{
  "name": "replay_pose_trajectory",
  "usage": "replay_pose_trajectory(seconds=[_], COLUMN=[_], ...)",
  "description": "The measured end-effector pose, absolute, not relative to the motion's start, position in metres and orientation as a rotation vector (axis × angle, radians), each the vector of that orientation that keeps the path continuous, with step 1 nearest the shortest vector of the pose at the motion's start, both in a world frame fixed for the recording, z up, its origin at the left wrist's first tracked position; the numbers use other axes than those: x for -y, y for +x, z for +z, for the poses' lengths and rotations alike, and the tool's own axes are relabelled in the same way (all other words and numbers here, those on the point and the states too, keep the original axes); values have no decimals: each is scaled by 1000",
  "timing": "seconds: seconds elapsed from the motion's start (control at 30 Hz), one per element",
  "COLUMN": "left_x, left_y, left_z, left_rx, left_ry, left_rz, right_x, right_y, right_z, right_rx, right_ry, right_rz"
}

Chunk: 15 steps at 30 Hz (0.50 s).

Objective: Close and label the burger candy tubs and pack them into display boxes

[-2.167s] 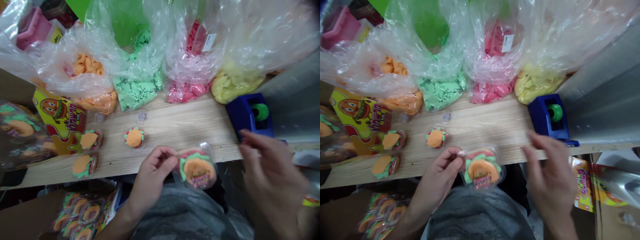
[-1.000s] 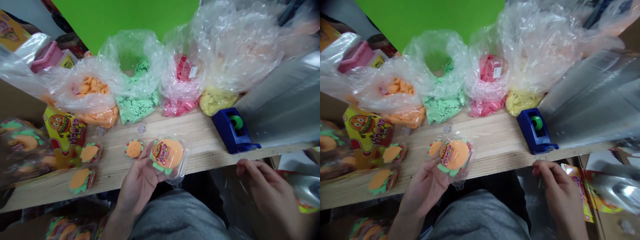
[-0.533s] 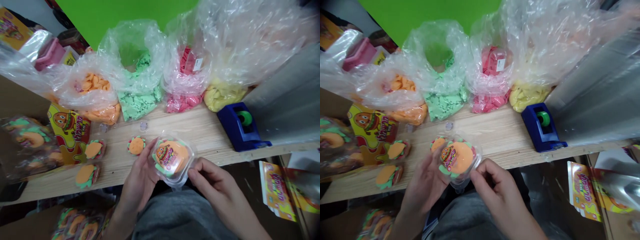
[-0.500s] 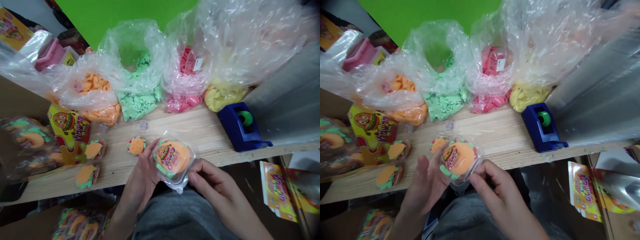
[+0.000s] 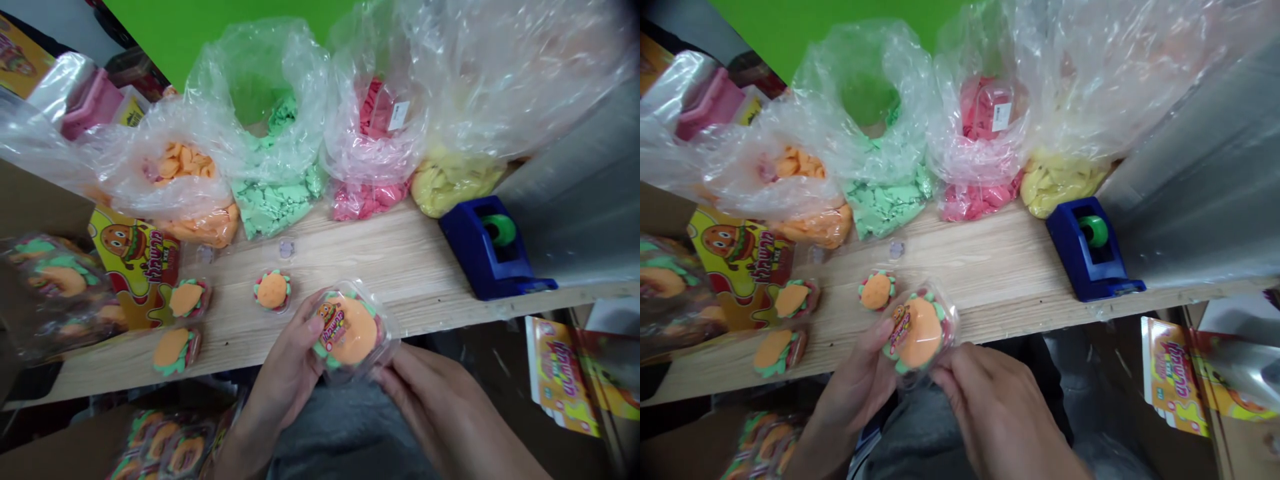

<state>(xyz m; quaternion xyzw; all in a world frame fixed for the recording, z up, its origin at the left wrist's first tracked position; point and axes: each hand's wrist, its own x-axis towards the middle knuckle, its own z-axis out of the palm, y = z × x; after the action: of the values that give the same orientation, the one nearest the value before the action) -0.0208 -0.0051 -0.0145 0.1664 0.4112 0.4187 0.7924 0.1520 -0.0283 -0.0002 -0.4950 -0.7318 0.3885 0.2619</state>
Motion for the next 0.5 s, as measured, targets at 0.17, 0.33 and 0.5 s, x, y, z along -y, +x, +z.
replay_pose_trajectory(seconds=[0.17, 0.33, 0.5], left_x=[5, -14, -42], left_y=[-19, -12, 3], left_z=[-10, -27, -44], left_rx=[-861, -1038, -1271], left_ry=[371, 499, 1111], left_rz=[865, 824, 804], right_x=[32, 24, -12], right_y=[148, 159, 167], right_z=[-3, -29, -70], right_rx=[1935, 1254, 773], right_ry=[-1347, -1516, -1391], right_rz=[1014, 1213, 1484])
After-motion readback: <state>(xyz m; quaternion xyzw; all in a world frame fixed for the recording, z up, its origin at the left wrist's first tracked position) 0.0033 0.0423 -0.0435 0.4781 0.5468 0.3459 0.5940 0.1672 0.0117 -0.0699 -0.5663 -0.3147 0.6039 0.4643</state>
